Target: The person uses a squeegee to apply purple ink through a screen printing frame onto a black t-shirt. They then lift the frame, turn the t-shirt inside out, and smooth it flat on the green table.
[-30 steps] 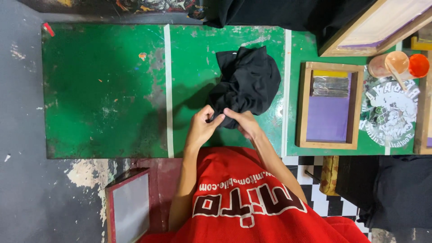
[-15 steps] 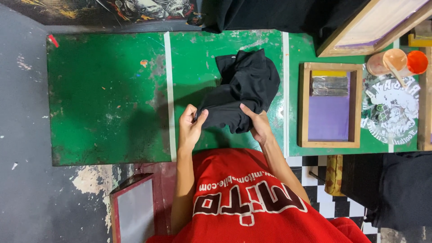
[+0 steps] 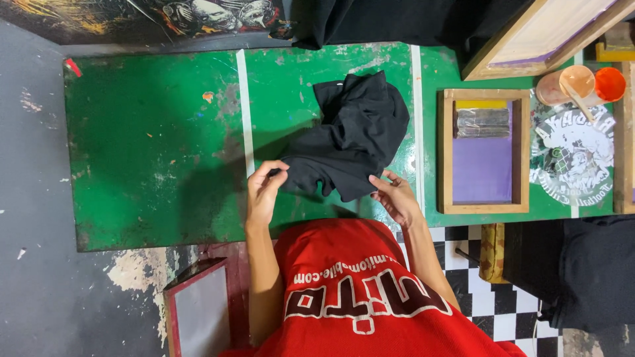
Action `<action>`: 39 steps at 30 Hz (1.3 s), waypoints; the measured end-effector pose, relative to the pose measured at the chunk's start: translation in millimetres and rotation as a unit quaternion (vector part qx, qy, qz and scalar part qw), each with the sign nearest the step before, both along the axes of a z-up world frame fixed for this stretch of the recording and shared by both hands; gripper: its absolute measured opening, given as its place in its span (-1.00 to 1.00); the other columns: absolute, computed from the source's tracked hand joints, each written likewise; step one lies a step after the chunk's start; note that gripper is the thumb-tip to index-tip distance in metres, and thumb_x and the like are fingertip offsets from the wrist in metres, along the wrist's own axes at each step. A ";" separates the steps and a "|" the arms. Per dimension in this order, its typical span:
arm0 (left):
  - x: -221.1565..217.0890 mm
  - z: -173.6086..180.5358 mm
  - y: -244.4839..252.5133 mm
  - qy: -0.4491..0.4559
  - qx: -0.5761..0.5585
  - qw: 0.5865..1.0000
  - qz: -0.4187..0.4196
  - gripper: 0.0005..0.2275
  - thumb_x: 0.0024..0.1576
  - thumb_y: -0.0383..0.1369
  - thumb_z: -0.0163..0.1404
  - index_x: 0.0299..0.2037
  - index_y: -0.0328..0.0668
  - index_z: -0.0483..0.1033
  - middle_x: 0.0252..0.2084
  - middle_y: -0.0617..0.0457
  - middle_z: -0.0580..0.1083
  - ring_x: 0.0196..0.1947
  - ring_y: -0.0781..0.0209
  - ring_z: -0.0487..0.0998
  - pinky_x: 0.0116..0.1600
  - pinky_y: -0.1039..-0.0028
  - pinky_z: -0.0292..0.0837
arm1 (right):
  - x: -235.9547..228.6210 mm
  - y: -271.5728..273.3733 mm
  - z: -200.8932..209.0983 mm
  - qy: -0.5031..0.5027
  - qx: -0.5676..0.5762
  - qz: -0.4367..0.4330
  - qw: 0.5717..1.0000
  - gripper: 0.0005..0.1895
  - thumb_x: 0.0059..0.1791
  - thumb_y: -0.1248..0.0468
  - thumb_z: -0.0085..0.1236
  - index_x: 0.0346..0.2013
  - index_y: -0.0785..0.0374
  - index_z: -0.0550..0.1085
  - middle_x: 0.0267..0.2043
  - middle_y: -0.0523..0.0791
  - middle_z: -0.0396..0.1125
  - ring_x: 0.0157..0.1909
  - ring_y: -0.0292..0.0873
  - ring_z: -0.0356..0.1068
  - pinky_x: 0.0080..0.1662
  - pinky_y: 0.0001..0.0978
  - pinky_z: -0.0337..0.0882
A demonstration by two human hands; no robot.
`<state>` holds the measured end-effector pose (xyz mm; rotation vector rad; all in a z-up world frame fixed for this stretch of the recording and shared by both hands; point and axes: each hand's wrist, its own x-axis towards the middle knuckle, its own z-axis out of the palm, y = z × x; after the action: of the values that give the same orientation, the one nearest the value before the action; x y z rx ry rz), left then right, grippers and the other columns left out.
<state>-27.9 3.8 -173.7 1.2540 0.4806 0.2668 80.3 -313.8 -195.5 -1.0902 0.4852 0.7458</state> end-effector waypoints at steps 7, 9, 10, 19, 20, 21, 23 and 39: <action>9.3 38.1 -4.1 0.044 0.014 0.990 -0.131 -0.44 -0.01 -0.75 -0.16 0.23 -0.15 0.47 -0.25 0.30 0.45 -0.48 0.58 0.20 -0.37 0.69 0.11 | 9.2 10.2 25.0 -0.050 0.044 -0.104 0.992 -0.27 -0.09 0.53 0.14 0.26 -0.19 0.26 -0.27 -0.07 0.39 -0.39 -0.26 0.41 -0.23 -0.33 0.49; 11.2 37.1 -6.4 0.037 0.119 0.986 -0.108 -0.55 0.09 -0.71 -0.15 0.18 -0.21 0.52 -0.10 0.22 0.53 -0.38 0.51 0.32 -0.27 0.62 0.27 | 14.2 10.0 23.4 -0.078 0.133 -0.051 0.987 -0.41 -0.11 0.57 0.04 0.24 0.35 0.43 -0.05 -0.05 0.47 -0.17 -0.23 0.49 -0.08 -0.36 0.49; 13.1 39.9 -7.6 0.036 0.118 0.986 -0.108 -0.55 0.09 -0.71 -0.15 0.18 -0.21 0.52 -0.10 0.22 0.53 -0.38 0.51 0.32 -0.27 0.62 0.27 | 15.3 8.0 5.5 -0.079 0.132 -0.051 0.987 -0.41 -0.11 0.57 0.04 0.24 0.35 0.43 -0.05 -0.05 0.47 -0.17 -0.23 0.49 -0.08 -0.36 0.49; 13.3 68.2 -11.9 0.169 0.470 0.854 -0.147 -0.71 0.01 -0.40 0.27 -0.05 0.13 0.67 -0.19 -0.13 0.53 0.07 -0.11 0.49 0.18 0.16 0.43 | 22.6 25.2 42.9 -0.379 -0.267 0.238 0.854 -0.55 -0.11 0.60 0.13 0.07 0.38 0.49 -0.03 -0.03 0.35 -0.06 -0.20 0.49 -0.04 -0.42 0.57; 12.5 74.8 -15.2 0.186 0.509 0.830 -0.129 -0.71 -0.09 -0.41 0.29 -0.15 0.10 0.69 -0.01 -0.15 0.49 0.20 -0.20 0.34 0.15 -0.05 0.25 | 22.3 21.9 40.2 -0.371 -0.253 0.237 0.861 -0.53 -0.13 0.61 0.09 0.07 0.37 0.50 -0.02 -0.04 0.34 -0.07 -0.18 0.50 -0.04 -0.41 0.56; 11.6 81.3 -18.4 0.202 0.547 0.805 -0.111 -0.72 -0.19 -0.42 0.32 -0.24 0.07 0.72 0.16 -0.16 0.45 0.32 -0.28 0.19 0.13 -0.26 0.06 | 22.0 18.5 37.5 -0.363 -0.239 0.237 0.869 -0.51 -0.15 0.62 0.05 0.06 0.36 0.52 -0.01 -0.04 0.33 -0.09 -0.16 0.50 -0.04 -0.40 0.56; 13.3 77.4 -18.2 0.158 0.552 0.813 -0.101 -0.75 -0.19 -0.42 0.30 -0.28 0.04 0.70 0.20 -0.14 0.41 0.33 -0.27 0.14 0.19 -0.31 -0.03 | 19.2 13.7 27.5 -0.382 -0.273 0.213 0.857 -0.52 -0.16 0.62 0.03 0.03 0.36 0.54 -0.03 -0.02 0.37 -0.08 -0.15 0.50 -0.07 -0.39 0.56; 1.9 94.3 -9.6 -0.217 0.114 0.907 -0.342 -0.82 0.14 -0.54 0.11 -0.08 -0.27 0.47 0.06 -0.08 0.60 0.23 0.05 0.55 0.36 0.25 0.40 | 38.7 -8.9 145.3 -0.434 0.084 0.444 0.779 -0.63 0.07 0.03 0.23 -0.39 0.26 0.42 0.17 0.12 0.38 0.24 0.11 0.27 0.22 0.02 0.21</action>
<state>-25.9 -5.7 -79.4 1.4623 -0.3935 -0.0051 119.0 -322.7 -50.2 -1.3413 -0.9548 0.9508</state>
